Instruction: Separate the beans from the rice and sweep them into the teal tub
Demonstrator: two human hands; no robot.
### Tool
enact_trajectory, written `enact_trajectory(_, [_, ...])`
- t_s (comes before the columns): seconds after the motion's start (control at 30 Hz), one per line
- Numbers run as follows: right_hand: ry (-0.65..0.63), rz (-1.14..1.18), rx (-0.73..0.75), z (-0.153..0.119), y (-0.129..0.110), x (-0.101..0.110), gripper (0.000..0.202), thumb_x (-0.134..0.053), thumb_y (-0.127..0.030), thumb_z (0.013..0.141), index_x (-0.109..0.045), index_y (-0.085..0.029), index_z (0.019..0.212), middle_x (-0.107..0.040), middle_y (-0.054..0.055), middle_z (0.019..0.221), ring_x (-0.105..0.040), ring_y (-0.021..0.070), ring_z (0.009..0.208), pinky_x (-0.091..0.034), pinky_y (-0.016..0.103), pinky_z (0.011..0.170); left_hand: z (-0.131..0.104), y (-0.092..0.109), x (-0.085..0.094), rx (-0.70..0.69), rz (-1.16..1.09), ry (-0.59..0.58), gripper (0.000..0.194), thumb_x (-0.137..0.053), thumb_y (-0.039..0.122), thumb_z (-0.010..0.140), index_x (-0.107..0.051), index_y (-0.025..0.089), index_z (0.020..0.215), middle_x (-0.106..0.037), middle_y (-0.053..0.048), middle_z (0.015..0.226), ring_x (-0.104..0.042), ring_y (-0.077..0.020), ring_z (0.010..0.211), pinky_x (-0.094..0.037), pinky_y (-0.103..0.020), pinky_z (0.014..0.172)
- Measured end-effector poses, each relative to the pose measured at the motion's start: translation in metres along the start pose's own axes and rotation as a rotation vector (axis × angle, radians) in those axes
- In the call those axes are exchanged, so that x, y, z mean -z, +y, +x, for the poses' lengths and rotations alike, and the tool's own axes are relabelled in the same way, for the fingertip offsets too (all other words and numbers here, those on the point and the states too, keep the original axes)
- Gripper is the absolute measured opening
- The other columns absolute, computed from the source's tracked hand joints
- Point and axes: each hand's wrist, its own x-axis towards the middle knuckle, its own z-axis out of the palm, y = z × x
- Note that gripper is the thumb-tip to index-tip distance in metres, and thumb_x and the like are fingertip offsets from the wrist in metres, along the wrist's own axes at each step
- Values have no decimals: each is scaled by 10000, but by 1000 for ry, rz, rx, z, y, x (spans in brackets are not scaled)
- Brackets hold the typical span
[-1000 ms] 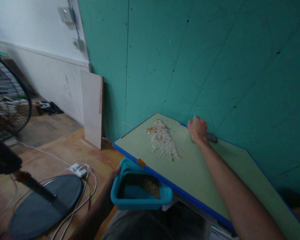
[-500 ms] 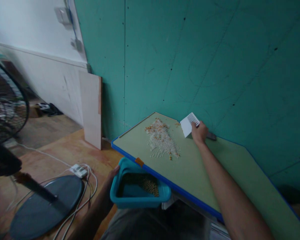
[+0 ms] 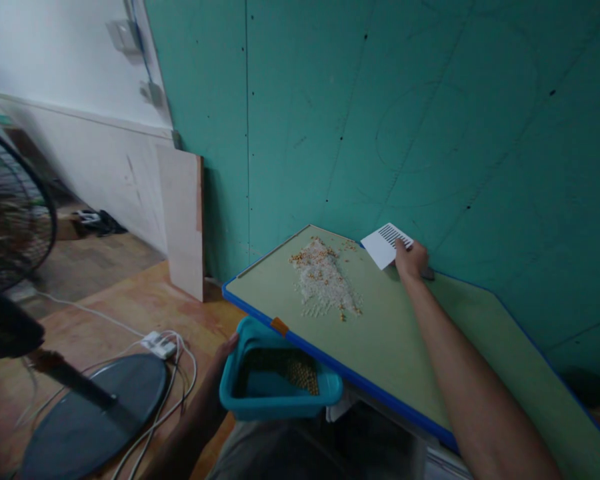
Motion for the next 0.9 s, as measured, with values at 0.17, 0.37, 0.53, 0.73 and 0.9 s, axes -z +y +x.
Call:
enact_trajectory(0.17, [72,-75,-114,-2,-11,14,395,-575,-414,844,-752,-90,983,-753,198,974,-677,294,854,-487,378,748,5,-3,0,38,3,43,703,-645,559,873,-563,162,1448,-764,-109,1262,-641,-376,1265,-370,-516,1190])
enact_trajectory(0.37, [49,-70,-160,-8,-16,16,392,-578,-411,864,-748,-86,1000,-749,203,990,-682,302,882,-479,379,759,4,-5,0,62,-13,-19,723,-666,582,853,-576,164,1436,-764,-119,1259,-651,-378,1252,-400,-511,1171])
enact_trajectory(0.53, [-51,14,-140,-10,-11,7,357,-639,-417,833,-761,-106,957,-765,183,968,-691,297,851,-479,349,715,16,-9,4,68,-23,-64,766,-746,596,769,-639,125,1364,-784,-153,1196,-661,-415,1224,-423,-541,1146])
enact_trajectory(0.73, [-89,59,-117,-8,-9,-4,344,-648,-441,847,-761,-138,965,-768,175,987,-703,300,878,-487,343,727,5,-6,-1,34,1,-58,711,-706,590,819,-642,145,1369,-767,-136,1246,-655,-397,1240,-425,-520,1148])
enact_trajectory(0.9, [-136,120,-126,0,-7,-18,311,-659,-432,843,-752,-156,952,-773,162,969,-715,296,861,-513,344,710,-4,-2,-6,25,-19,-78,709,-692,572,841,-613,149,1405,-762,-131,1261,-648,-390,1252,-423,-519,1149])
